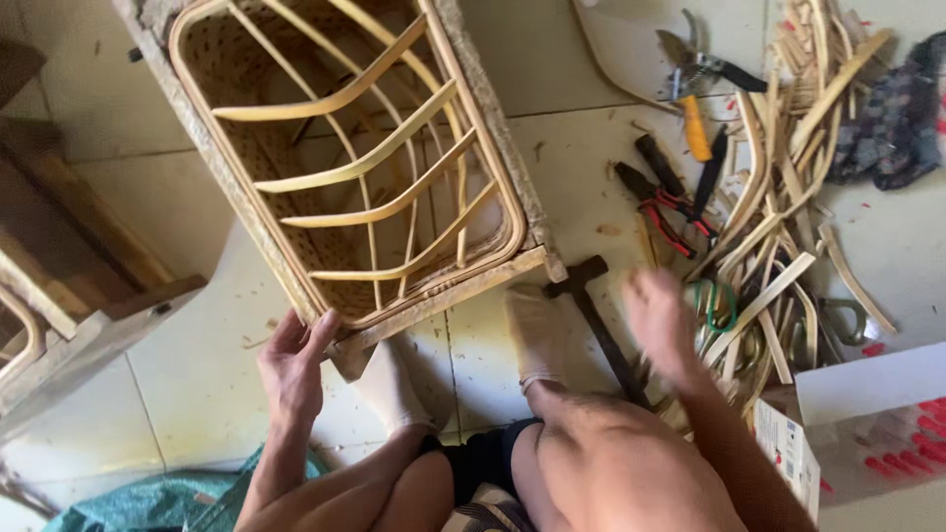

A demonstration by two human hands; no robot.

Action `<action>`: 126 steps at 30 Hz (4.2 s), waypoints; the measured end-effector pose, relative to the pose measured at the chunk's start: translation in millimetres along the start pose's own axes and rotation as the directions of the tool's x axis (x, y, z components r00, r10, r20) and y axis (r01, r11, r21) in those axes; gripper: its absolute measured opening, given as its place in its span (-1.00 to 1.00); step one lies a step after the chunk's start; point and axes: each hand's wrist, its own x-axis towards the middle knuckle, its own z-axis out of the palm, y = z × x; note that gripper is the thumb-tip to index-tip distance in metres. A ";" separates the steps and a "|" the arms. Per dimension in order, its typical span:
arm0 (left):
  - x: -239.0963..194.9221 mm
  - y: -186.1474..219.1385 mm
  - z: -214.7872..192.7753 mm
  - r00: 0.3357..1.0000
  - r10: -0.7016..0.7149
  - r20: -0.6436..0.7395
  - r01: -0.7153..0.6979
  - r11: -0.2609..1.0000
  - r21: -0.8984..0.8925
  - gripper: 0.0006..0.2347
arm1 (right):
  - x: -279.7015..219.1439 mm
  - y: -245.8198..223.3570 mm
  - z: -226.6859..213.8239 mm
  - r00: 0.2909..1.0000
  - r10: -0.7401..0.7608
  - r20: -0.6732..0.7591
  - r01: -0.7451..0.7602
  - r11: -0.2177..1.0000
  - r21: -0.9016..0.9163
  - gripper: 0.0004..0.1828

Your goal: The person assembles a rectangular bamboo basket by inserting curved bamboo strips into a wooden mold. They use a hammer to secure the strips, apply glue along the edges, and trim excess material with pliers.

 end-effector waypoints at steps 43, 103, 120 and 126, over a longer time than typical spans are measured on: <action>-17.7 -34.6 46.2 0.969 0.192 -0.154 -0.229 0.932 -0.279 -0.21 | -59.9 -378.4 -50.3 0.588 -0.240 0.772 0.786 0.396 -0.476 -0.50; 61.8 26.8 -8.1 0.965 0.114 0.235 -0.135 0.988 0.077 -0.33 | -41.7 -456.1 -60.9 0.128 -0.420 0.898 0.591 -0.695 -0.409 -0.55; 46.2 37.2 -8.4 0.989 0.074 0.131 -0.077 0.997 0.020 -0.45 | -38.1 -394.8 -95.0 -0.040 -0.817 0.575 0.706 -0.431 -0.562 -0.77; -22.6 7.9 6.0 0.605 0.772 0.196 -0.691 0.386 0.611 -0.60 | 3.0 -213.0 -146.7 0.591 -0.807 -0.022 0.784 0.580 -0.220 -0.78</action>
